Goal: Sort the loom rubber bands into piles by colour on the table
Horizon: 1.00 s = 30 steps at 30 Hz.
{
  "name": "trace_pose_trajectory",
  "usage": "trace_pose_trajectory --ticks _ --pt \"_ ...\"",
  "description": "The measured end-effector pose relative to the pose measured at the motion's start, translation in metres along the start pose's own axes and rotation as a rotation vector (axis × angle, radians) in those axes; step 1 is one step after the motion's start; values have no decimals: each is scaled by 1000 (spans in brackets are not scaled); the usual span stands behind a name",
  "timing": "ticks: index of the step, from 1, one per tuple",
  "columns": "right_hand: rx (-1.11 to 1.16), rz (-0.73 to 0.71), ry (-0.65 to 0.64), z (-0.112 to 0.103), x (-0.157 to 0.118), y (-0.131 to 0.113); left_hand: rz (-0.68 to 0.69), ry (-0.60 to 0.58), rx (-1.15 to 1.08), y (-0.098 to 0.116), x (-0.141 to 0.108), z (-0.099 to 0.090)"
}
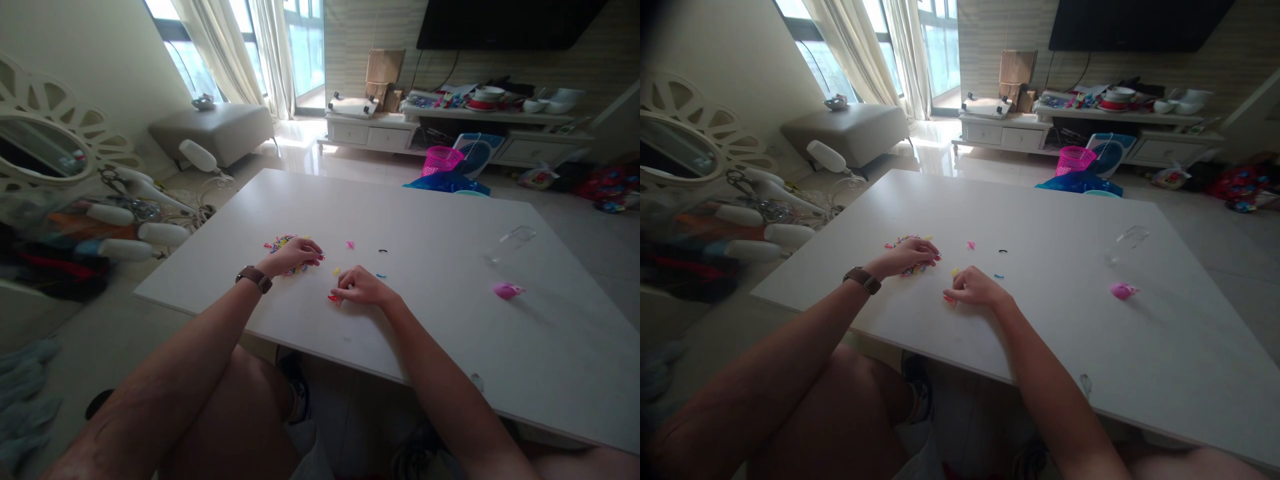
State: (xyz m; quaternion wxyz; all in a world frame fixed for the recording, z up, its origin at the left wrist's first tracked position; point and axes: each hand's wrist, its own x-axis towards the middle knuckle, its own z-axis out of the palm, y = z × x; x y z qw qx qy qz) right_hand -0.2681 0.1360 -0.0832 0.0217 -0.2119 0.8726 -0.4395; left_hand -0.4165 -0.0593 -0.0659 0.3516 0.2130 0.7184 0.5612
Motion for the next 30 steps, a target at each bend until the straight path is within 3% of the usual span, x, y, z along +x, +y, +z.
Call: trace_pose_trajectory --ticks 3,11,17,30 --pt "-15 -3 50 -1 0 1 0 -25 17 -1 0 1" --pt "-98 41 447 5 6 8 19 -135 26 2 -2 10" --pt "-27 4 363 9 6 6 20 -184 31 6 -4 17" --pt "-20 35 426 8 7 8 18 -206 94 6 -5 15"
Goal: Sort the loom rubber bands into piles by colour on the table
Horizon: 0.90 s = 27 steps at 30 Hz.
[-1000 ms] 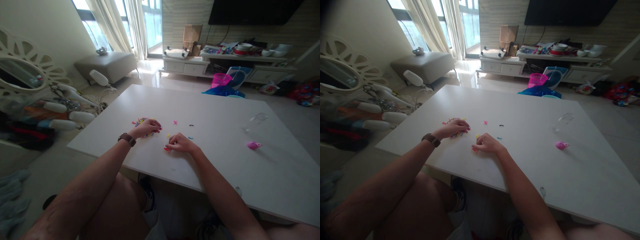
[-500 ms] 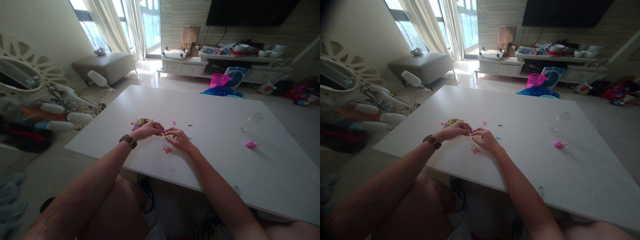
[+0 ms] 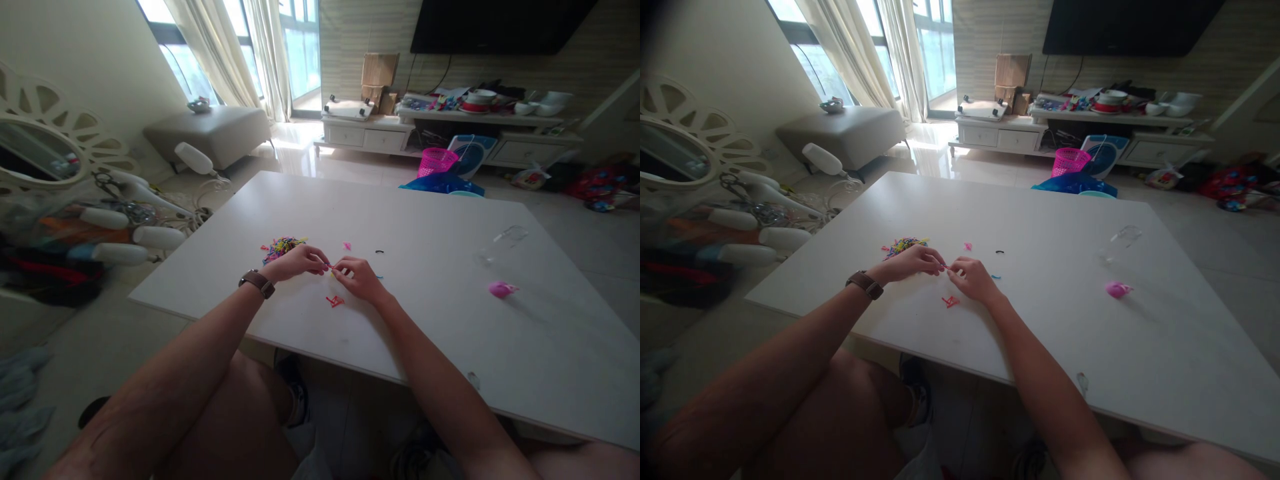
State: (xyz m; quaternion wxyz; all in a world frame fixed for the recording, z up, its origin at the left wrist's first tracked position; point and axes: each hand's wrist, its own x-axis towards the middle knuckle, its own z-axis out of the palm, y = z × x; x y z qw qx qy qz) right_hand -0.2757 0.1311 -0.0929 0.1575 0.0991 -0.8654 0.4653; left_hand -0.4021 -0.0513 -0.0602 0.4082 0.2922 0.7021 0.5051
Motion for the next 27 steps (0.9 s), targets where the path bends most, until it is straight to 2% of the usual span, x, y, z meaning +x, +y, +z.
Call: trace_pose_trajectory --ticks 4,6,14,21,24,27 --pt "-76 58 29 -6 1 0 -2 65 7 0 0 -2" --pt "-79 89 5 -9 0 0 5 97 13 -1 0 -3" --pt "159 171 -264 -9 -3 3 22 105 37 -6 2 -5" --pt "107 61 -368 -12 -2 4 3 114 38 -3 0 -4" --pt "95 61 -416 -13 -3 5 6 102 37 -2 0 -3" --pt "65 73 -376 -12 -3 4 9 103 41 -2 0 -3"
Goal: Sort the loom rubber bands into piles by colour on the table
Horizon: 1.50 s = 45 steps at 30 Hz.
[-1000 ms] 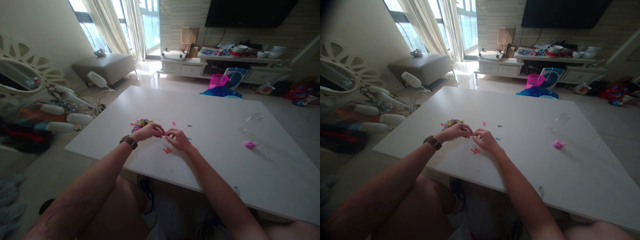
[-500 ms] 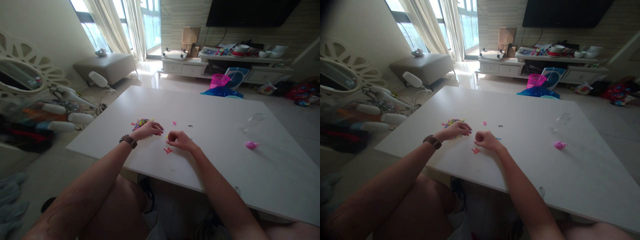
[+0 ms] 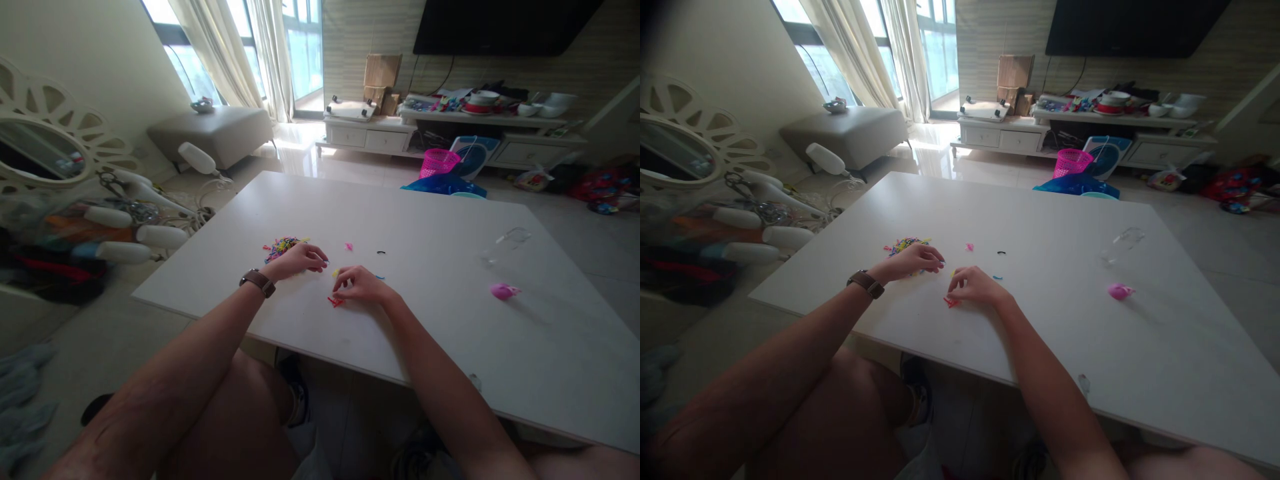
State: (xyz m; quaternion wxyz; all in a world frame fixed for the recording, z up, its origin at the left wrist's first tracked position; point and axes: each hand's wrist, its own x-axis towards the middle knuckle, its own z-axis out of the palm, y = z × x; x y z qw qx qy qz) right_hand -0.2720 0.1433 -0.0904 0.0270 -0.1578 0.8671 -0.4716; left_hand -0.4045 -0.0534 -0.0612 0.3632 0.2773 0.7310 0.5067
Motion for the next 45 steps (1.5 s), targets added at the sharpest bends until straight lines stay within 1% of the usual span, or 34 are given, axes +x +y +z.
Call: trace_pose_trajectory --ticks 5,8,11,17,21,24,26,28,31,35,38,45 --pt "-70 9 214 1 3 -1 7 -27 -15 0 0 1" --pt "-87 -23 293 2 4 1 0 -49 -47 0 0 1" --pt "-68 -57 323 3 4 2 -7 -59 -70 1 -1 2" --pt "-33 -81 285 5 4 -5 -2 -75 -74 3 -1 4" --pt "-21 -76 311 5 4 -6 0 -91 -74 2 -1 4" --pt "-30 -21 391 -4 3 -2 -13 -84 -66 2 -1 4" --pt "-63 52 470 -14 0 4 -22 -73 -56 2 -2 3" --pt "-114 139 521 -27 -4 10 -29 -66 -44 2 -2 3" --pt "-179 226 519 -44 -14 20 -38 -60 -30 1 -1 1" --pt "-286 270 471 -59 -23 25 -33 -56 12 -2 1 -1" --pt "-325 334 425 -66 -27 25 -17 -57 39 -5 2 -2" --pt "-367 461 239 -73 -36 26 -11 -56 57 -6 3 -3"
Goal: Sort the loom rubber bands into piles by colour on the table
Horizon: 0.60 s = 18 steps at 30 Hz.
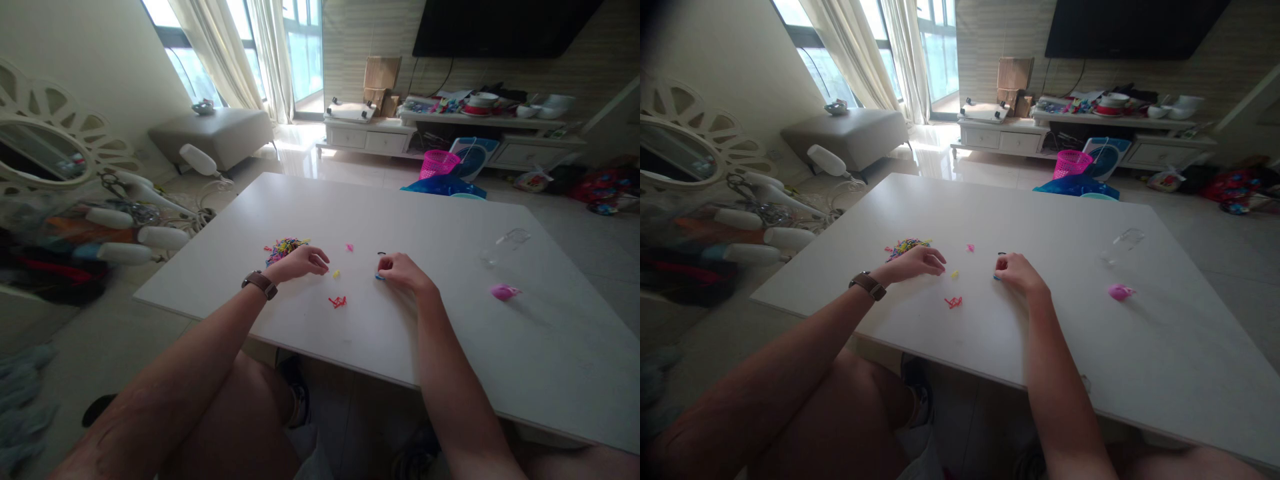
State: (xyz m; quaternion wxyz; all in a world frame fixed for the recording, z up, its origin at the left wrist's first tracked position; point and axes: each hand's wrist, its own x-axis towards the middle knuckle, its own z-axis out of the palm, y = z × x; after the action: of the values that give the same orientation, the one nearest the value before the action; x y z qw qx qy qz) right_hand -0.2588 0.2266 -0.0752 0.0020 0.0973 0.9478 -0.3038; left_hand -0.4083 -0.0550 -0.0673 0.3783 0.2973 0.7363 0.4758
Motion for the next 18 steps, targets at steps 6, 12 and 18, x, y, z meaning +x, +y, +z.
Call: trace_pose_trajectory --ticks 6,12,18 --pt "-114 31 121 6 4 -5 8 0 15 -2 1 1" --pt "-64 -98 241 21 8 -19 9 12 66 -1 2 1" --pt "-29 -158 293 25 9 -20 22 31 114 -6 5 -2"
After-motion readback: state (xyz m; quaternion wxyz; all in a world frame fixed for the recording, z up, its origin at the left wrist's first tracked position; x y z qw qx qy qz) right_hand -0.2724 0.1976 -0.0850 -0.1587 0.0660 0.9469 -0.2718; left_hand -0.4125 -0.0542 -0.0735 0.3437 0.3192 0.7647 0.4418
